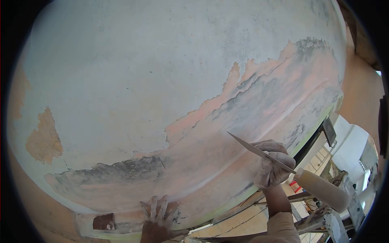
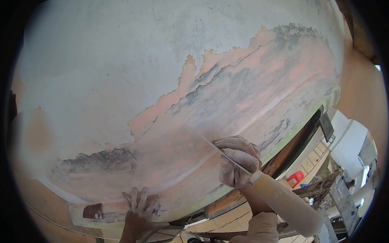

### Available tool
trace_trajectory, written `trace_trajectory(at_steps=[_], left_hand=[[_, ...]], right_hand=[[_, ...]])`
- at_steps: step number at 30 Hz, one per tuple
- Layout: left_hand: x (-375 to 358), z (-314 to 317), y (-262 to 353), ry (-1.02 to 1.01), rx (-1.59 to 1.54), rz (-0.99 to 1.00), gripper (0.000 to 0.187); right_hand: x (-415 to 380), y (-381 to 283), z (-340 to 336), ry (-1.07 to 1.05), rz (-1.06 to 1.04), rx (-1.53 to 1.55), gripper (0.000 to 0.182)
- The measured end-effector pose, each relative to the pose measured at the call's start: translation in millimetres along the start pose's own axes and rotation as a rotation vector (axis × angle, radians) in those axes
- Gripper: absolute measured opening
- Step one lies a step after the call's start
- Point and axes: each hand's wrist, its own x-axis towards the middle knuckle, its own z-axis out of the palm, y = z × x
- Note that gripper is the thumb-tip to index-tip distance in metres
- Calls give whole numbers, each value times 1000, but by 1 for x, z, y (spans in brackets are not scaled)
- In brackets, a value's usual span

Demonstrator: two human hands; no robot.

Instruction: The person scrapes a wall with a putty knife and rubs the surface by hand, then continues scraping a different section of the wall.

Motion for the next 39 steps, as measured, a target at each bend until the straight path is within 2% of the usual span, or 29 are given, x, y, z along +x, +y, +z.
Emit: trace_trajectory(at_steps=[7, 11, 15, 19, 26, 29, 30, 34, 37, 38, 39], left_hand=[[1, -4, 4, 51, -17, 25, 88], [0, -5, 4, 88, -31, 40, 85], [-2, -6, 4, 121, -31, 41, 83], [-4, -4, 3, 162, -50, 45, 83], [-5, -9, 6, 185, -58, 37, 81], [-6, -7, 6, 193, -79, 43, 80], [-6, -8, 7, 201, -91, 42, 76], [-3, -2, 9, 322, -123, 51, 61], [15, -8, 19, 480, -304, 87, 48], [28, -13, 24, 536, -392, 104, 44], [41, -23, 31, 539, -501, 94, 41]], right_hand=[[4, 7, -2, 138, -13, -83, 15], [0, 12, 3, 292, 73, -33, 16], [2, 15, 6, 280, 18, -102, 18], [4, 9, 6, 297, 121, -125, 21], [2, 16, 9, 399, 40, -161, 19], [1, 8, 7, 368, 10, -262, 16], [-1, 3, 10, 401, 26, -223, 13], [-3, -9, 12, 279, 12, -319, 12], [6, -9, 11, 147, -57, -347, 33], [1, -5, 12, 107, -37, -342, 47], [3, -7, 12, 82, -32, -338, 45]])
